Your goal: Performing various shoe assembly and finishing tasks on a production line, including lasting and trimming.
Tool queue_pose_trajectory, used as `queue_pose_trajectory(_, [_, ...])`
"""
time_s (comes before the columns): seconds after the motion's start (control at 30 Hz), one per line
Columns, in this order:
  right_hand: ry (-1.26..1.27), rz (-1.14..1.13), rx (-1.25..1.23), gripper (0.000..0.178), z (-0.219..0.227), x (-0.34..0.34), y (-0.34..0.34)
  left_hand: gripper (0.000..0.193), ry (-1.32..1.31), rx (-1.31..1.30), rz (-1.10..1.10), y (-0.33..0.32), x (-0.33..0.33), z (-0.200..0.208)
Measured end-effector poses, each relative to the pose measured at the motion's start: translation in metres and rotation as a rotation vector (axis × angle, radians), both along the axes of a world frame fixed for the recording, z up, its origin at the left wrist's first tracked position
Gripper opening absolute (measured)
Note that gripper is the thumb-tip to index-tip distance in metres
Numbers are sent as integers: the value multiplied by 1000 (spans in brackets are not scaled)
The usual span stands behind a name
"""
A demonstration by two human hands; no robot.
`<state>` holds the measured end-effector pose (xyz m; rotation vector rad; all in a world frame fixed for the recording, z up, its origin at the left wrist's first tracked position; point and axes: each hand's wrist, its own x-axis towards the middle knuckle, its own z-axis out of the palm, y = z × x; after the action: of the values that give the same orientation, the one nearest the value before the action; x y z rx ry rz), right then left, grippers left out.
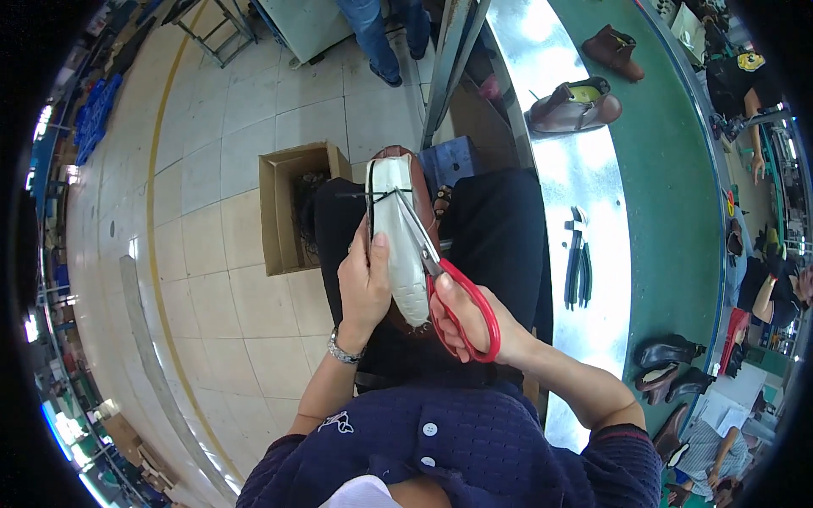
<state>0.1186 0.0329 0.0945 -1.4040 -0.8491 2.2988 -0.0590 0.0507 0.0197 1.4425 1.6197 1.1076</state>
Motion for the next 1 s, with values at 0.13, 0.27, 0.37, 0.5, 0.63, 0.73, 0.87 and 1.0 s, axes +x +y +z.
queue_pose_trajectory(0.13, [-136,67,162,58,-8,6,-9,53,2,-29,-24,2,-3,-1])
queue_pose_trajectory(0.27, [-233,-141,158,27,0,23,-36,52,245,290,32,21,-5,9])
queue_pose_trajectory(0.37, [-383,-263,422,25,-11,51,-42,39,346,281,16,35,-8,11])
queue_pose_trajectory(0.5, [-797,-507,608,30,-58,127,-62,7,561,546,60,47,-4,13])
queue_pose_trajectory(0.63, [-1452,-419,533,45,-88,203,-92,11,552,752,118,45,-13,12])
queue_pose_trajectory(0.73, [-1647,-396,584,47,-113,247,-122,8,442,821,195,41,-18,44])
queue_pose_trajectory(0.87, [-1769,-224,549,43,-120,257,-133,12,35,938,339,29,-42,88])
queue_pose_trajectory(1.0, [-1671,-369,760,39,-123,240,-98,27,368,740,423,41,-90,76])
